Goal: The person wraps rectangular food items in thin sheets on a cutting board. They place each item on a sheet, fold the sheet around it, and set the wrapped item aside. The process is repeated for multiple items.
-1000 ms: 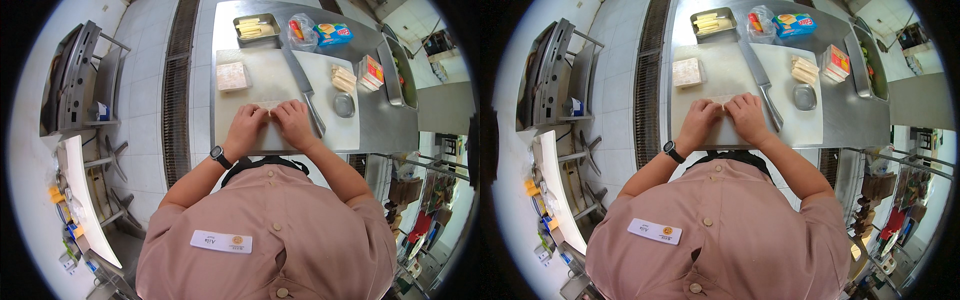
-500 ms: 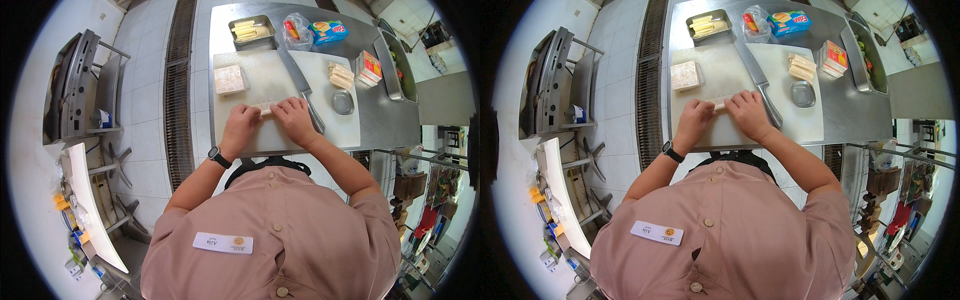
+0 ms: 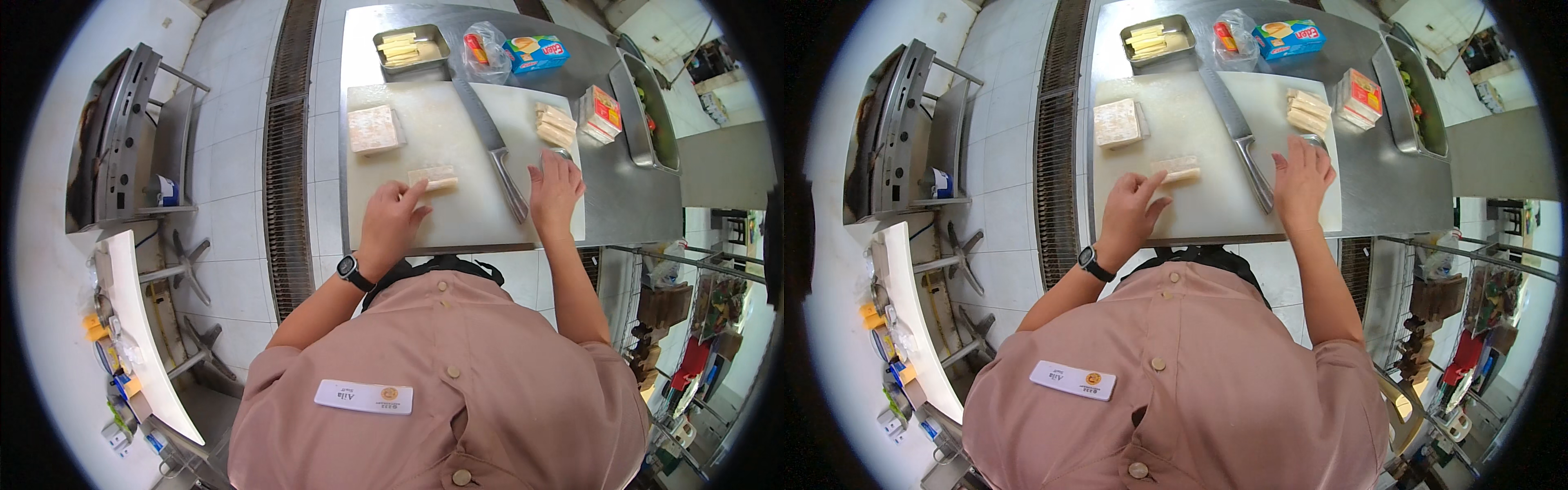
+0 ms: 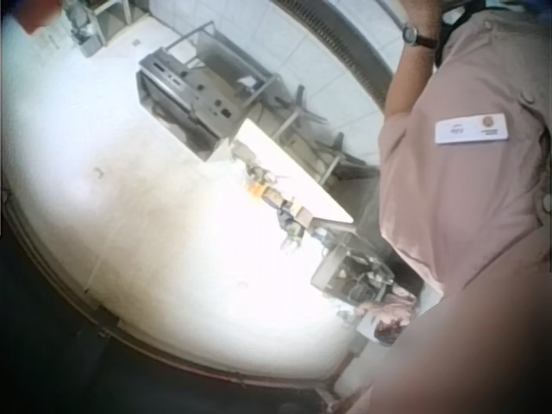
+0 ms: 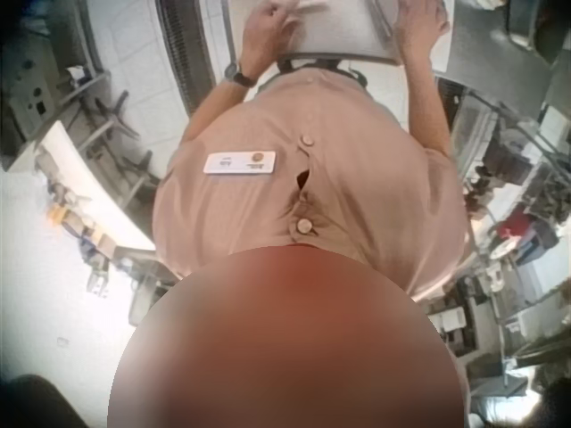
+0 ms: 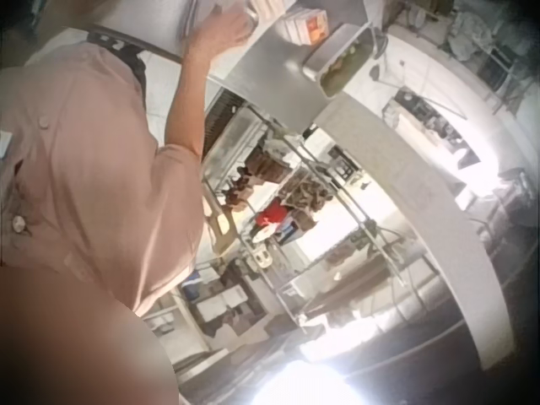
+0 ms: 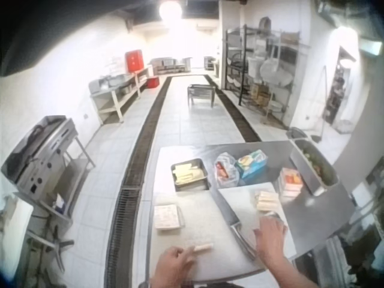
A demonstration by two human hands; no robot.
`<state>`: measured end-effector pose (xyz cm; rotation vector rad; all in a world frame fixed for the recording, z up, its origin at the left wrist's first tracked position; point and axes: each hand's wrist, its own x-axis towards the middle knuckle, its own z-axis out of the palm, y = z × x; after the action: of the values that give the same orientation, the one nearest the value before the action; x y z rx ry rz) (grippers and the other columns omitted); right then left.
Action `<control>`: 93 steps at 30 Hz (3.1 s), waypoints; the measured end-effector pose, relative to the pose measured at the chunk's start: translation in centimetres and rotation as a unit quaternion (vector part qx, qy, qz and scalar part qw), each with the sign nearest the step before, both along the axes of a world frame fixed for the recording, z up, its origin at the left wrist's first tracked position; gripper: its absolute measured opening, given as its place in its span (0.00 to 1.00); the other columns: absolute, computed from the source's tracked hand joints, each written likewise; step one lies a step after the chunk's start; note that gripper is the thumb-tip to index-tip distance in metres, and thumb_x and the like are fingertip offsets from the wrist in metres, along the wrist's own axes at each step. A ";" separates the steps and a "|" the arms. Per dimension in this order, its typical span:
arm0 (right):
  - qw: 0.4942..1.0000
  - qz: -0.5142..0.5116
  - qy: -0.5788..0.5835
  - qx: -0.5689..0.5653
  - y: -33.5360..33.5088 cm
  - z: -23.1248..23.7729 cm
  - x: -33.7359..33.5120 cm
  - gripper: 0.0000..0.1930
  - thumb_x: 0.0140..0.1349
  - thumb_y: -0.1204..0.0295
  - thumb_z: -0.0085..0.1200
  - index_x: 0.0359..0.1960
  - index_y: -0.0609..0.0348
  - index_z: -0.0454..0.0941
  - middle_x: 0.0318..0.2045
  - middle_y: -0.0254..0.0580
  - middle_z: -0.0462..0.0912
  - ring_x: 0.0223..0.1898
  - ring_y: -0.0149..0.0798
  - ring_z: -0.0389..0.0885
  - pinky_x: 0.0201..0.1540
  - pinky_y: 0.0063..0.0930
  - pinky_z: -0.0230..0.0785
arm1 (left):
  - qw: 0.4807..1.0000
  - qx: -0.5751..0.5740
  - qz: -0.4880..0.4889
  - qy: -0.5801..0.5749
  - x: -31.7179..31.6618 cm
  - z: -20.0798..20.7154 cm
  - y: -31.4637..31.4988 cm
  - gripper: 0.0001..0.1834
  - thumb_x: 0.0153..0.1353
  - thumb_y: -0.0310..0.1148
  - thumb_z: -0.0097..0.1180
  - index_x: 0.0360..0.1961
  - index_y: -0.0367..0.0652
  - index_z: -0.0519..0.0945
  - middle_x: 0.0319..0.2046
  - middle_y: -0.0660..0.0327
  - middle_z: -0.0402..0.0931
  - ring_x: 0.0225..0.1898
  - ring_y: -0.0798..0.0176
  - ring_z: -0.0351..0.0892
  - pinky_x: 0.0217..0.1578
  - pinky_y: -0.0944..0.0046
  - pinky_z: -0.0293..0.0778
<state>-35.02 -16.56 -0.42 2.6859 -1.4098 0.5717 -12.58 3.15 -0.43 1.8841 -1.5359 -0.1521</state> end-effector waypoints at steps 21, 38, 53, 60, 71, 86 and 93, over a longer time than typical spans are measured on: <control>0.924 0.357 0.033 0.136 6.6 -0.4 11.7 0.21 0.58 0.71 0.53 0.56 0.52 0.79 0.49 0.38 0.79 0.53 0.44 0.73 0.56 0.44 0.58 | 0.994 0.098 -0.049 -0.030 -1.1 -0.6 0.9 0.40 0.51 0.42 0.71 0.66 0.48 0.71 0.33 0.54 0.71 0.35 0.50 0.74 0.37 0.53 0.72; 0.943 0.326 0.038 0.064 5.2 -0.6 9.3 0.17 0.60 0.70 0.52 0.52 0.51 0.79 0.48 0.34 0.80 0.52 0.42 0.74 0.57 0.46 0.58 | 0.986 0.154 -0.063 -0.027 -0.8 0.3 0.8 0.43 0.57 0.46 0.68 0.72 0.52 0.65 0.33 0.52 0.71 0.33 0.49 0.74 0.37 0.53 0.73; 0.941 0.323 -0.052 0.085 3.2 -1.0 9.4 0.06 0.59 0.70 0.54 0.37 0.51 0.79 0.41 0.36 0.79 0.48 0.43 0.74 0.54 0.43 0.60 | 0.976 0.195 -0.048 -0.087 0.4 0.0 -1.2 0.45 0.59 0.54 0.64 0.74 0.53 0.61 0.33 0.49 0.74 0.31 0.45 0.78 0.31 0.51 0.75; 0.929 0.361 -0.082 0.011 3.4 -1.5 10.7 0.10 0.56 0.68 0.56 0.40 0.51 0.80 0.42 0.36 0.79 0.49 0.43 0.74 0.55 0.43 0.59 | 0.964 0.244 -0.053 -0.088 2.4 0.2 -3.7 0.49 0.59 0.59 0.61 0.74 0.44 0.57 0.33 0.46 0.80 0.32 0.42 0.82 0.30 0.50 0.76; 0.959 0.270 -0.035 0.077 -1.0 -0.5 8.6 0.15 0.54 0.67 0.59 0.44 0.51 0.81 0.42 0.38 0.79 0.50 0.45 0.75 0.53 0.47 0.61 | 0.986 0.155 0.037 -0.045 4.2 2.6 -3.9 0.39 0.59 0.45 0.67 0.68 0.44 0.67 0.41 0.50 0.81 0.37 0.46 0.80 0.35 0.53 0.76; 0.996 -0.014 0.062 0.056 -11.8 1.2 -2.0 0.16 0.61 0.68 0.59 0.52 0.46 0.81 0.50 0.35 0.79 0.56 0.45 0.74 0.58 0.52 0.60 | 0.996 -0.001 0.013 -0.091 10.7 0.6 -2.9 0.07 0.61 0.29 0.59 0.41 0.43 0.83 0.45 0.58 0.81 0.47 0.50 0.77 0.49 0.56 0.74; 0.992 0.116 -0.054 0.015 -8.4 2.1 3.9 0.16 0.59 0.67 0.62 0.50 0.47 0.81 0.48 0.38 0.82 0.51 0.47 0.78 0.53 0.47 0.67 | 0.998 0.012 -0.013 -0.064 12.1 0.7 -3.1 0.05 0.62 0.30 0.59 0.38 0.41 0.82 0.43 0.58 0.82 0.45 0.50 0.78 0.48 0.55 0.75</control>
<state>-31.11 -24.94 1.70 2.9054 -1.1410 0.7273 -0.51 0.01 0.30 1.9267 -1.6510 -0.0627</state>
